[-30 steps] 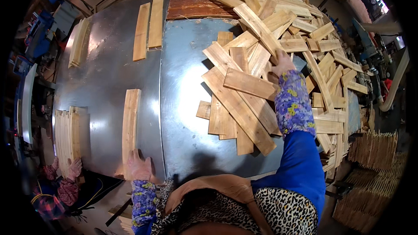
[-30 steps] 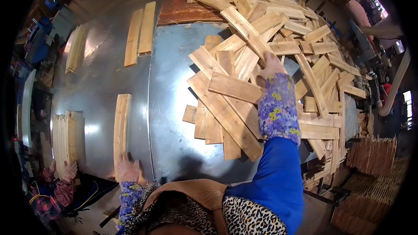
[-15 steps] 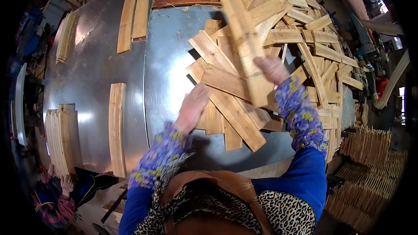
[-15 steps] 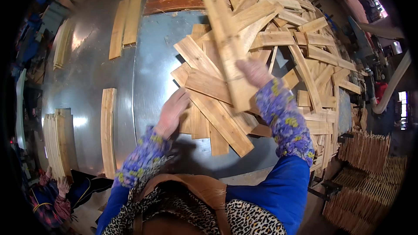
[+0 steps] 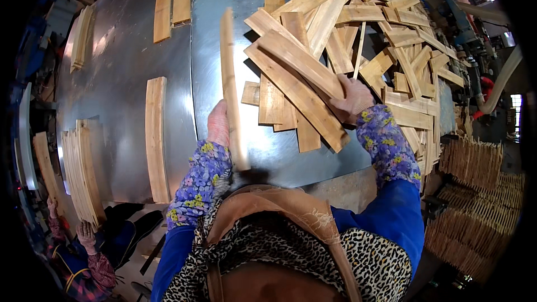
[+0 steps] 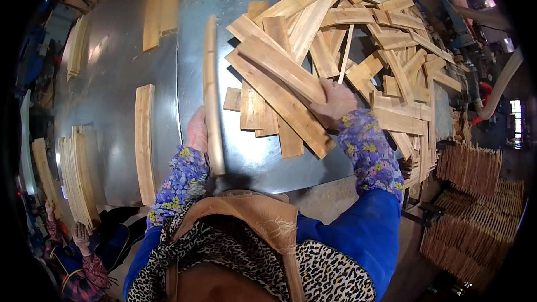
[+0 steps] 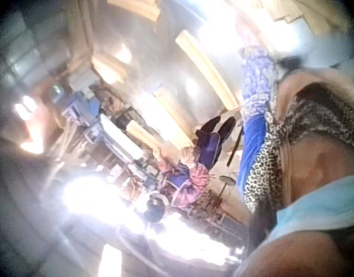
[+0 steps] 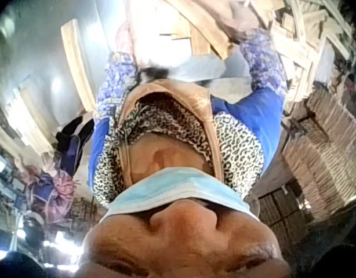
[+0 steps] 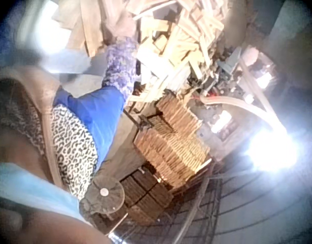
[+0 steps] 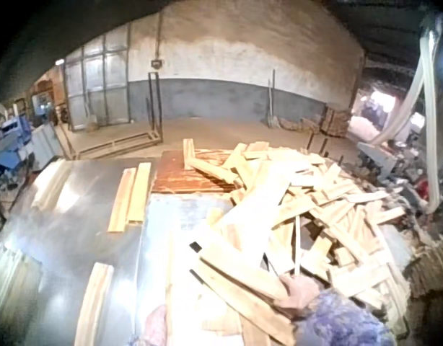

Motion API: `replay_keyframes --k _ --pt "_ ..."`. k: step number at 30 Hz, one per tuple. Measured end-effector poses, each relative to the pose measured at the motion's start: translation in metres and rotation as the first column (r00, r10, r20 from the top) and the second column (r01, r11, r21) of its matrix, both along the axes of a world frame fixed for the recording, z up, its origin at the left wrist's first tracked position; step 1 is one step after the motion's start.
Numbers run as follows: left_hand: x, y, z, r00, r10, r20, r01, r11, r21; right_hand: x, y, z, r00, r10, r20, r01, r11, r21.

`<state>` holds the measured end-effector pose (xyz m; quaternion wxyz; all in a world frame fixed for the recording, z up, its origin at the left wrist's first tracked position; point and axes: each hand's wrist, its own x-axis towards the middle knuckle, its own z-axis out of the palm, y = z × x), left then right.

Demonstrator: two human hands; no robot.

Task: The person sorts and stacks thin wooden planks on a large metal table. They pick up individual planks from a disorganized pile, align them, and place them into a neat stack. The process involves repetitive picking, aligning, and stacking of the wood pieces.

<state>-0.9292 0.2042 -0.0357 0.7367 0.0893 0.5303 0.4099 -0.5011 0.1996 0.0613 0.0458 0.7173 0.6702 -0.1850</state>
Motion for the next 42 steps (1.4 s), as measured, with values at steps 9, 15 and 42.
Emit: replay_keyframes --k 9,15,42 --pt "0.007 -0.066 -0.038 0.908 -0.082 0.412 0.109 0.993 -0.043 -0.200 -0.065 -0.010 0.753 -0.027 -0.657 -0.088 0.986 -0.141" --pt "-0.014 -0.068 0.006 0.944 -0.061 0.324 0.139 0.964 -0.225 -0.054 -0.157 -0.104 0.971 -0.105 0.215 0.054 0.972 0.228" --pt "-0.017 -0.098 -0.033 0.509 -0.182 0.841 0.039 0.981 0.188 -0.101 -0.059 -0.030 0.942 0.047 -0.332 -0.047 0.999 0.007"
